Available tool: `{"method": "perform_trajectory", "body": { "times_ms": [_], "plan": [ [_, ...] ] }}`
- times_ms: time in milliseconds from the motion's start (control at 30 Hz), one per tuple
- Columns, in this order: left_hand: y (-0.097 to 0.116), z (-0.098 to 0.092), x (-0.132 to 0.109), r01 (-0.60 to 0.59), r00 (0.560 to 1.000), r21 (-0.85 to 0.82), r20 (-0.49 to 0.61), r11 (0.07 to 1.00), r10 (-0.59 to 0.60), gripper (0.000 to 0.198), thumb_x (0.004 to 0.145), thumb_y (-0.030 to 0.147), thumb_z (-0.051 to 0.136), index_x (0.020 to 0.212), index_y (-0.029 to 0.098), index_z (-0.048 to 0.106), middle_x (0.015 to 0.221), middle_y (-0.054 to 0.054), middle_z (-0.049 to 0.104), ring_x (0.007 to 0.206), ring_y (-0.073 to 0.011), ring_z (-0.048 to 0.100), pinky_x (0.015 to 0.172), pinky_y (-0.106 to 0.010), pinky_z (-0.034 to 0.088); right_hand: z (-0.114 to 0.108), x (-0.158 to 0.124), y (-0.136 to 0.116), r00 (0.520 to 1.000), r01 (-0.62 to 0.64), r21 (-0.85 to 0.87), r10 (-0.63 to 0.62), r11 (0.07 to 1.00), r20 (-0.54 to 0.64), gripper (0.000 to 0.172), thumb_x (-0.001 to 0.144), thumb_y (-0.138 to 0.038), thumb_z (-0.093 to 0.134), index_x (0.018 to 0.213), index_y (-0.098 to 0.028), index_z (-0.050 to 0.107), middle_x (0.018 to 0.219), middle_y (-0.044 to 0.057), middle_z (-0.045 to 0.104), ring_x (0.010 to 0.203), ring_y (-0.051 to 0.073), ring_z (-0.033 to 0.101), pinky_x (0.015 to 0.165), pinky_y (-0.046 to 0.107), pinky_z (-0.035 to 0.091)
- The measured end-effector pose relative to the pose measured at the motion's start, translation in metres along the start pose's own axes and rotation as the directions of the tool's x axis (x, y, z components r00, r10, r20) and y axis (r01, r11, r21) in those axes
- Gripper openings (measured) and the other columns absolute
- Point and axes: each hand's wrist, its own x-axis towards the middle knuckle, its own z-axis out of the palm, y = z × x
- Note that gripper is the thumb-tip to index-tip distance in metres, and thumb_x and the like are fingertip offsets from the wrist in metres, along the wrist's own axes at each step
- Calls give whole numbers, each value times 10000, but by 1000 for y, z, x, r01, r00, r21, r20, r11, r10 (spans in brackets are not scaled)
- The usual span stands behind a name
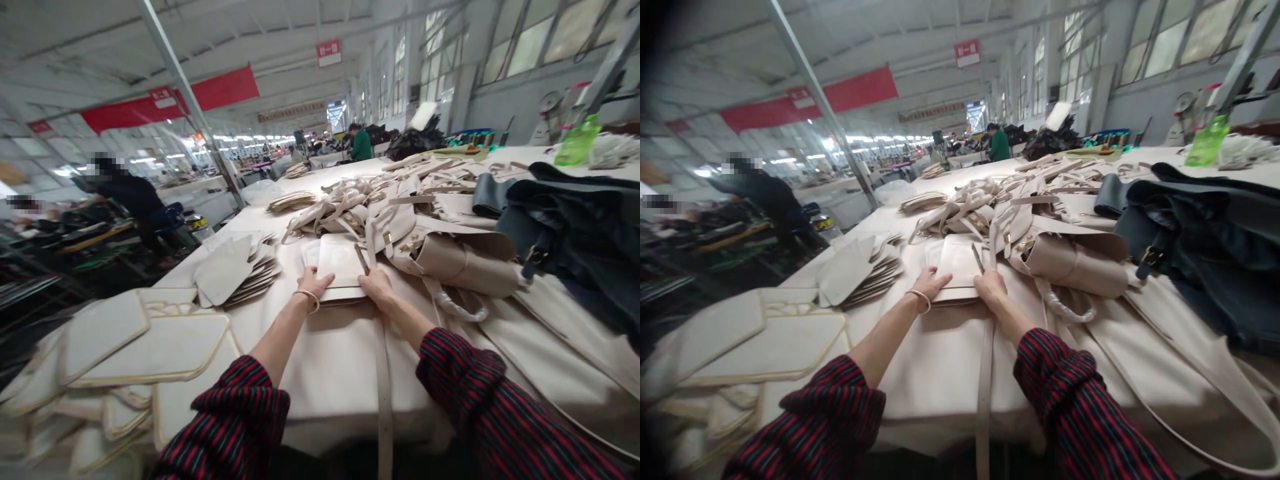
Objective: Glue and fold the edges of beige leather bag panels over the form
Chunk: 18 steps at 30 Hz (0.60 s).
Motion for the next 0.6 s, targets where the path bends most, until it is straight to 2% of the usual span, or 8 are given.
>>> {"method": "perform_trajectory", "body": {
  "times_ms": [100,167,233,300,367,433,500,600],
  "plan": [
    [-22,-8,-41,19,1000,34,13,999,-20,587,805,504,647,1261,165,498,1175,-124,559,1023,-236,579,925,-440,475,-9,-41,11,996,32,-63,-27,998,80,172,761,-226,552,870,-154,663,807,96,673,763,222,614,615,279,397],
    [-36,-13,-70,12,1000,42,15,999,-12,664,742,536,693,1268,181,497,1138,-126,544,1042,-255,567,962,-435,452,-24,-75,14,993,75,-180,-57,981,104,173,784,-313,593,852,-169,660,812,93,653,734,229,608,617,299,390],
    [-47,-19,-94,-9,1000,41,0,999,9,596,763,519,663,1251,212,516,1112,-112,519,1085,-270,545,999,-440,427,-36,-105,8,978,207,-375,-192,904,78,299,792,-437,641,951,-184,657,973,113,633,758,233,614,633,312,399],
    [-51,-24,-108,-25,998,42,-51,999,27,437,833,433,578,1211,216,538,1125,-113,483,1141,-283,508,1031,-465,396,-40,-125,-4,914,404,-482,-369,777,172,430,778,-523,670,1070,-209,629,1120,116,590,795,232,626,650,314,414],
    [-49,-29,-118,-38,990,46,-135,998,44,336,873,334,491,1174,191,538,1171,-135,440,1195,-300,461,1054,-504,361,-38,-133,-15,819,573,-465,-464,675,337,415,809,-531,645,1084,-221,620,1138,105,586,800,226,635,650,306,417],
    [-43,-34,-127,-68,972,48,-220,997,77,300,883,274,444,1156,167,504,1188,-147,426,1193,-299,452,1044,-524,360,-33,-132,-19,769,636,-447,-476,629,426,284,880,-458,574,1019,-218,634,1084,97,615,782,220,637,641,298,405],
    [-35,-37,-140,-121,953,49,-274,991,130,282,897,249,411,1161,158,449,1156,-141,451,1125,-268,493,990,-492,414,-30,-125,-18,775,629,-449,-470,634,422,193,925,-361,511,978,-224,637,1032,84,646,777,208,636,649,290,392],
    [-23,-38,-158,-225,931,92,-274,970,242,279,941,256,334,1195,159,396,1114,-133,501,1026,-229,543,924,-441,446,-31,-108,-11,843,538,-477,-434,695,319,227,958,-322,434,1034,-223,624,936,83,681,787,213,637,667,287,378]
  ]
}}
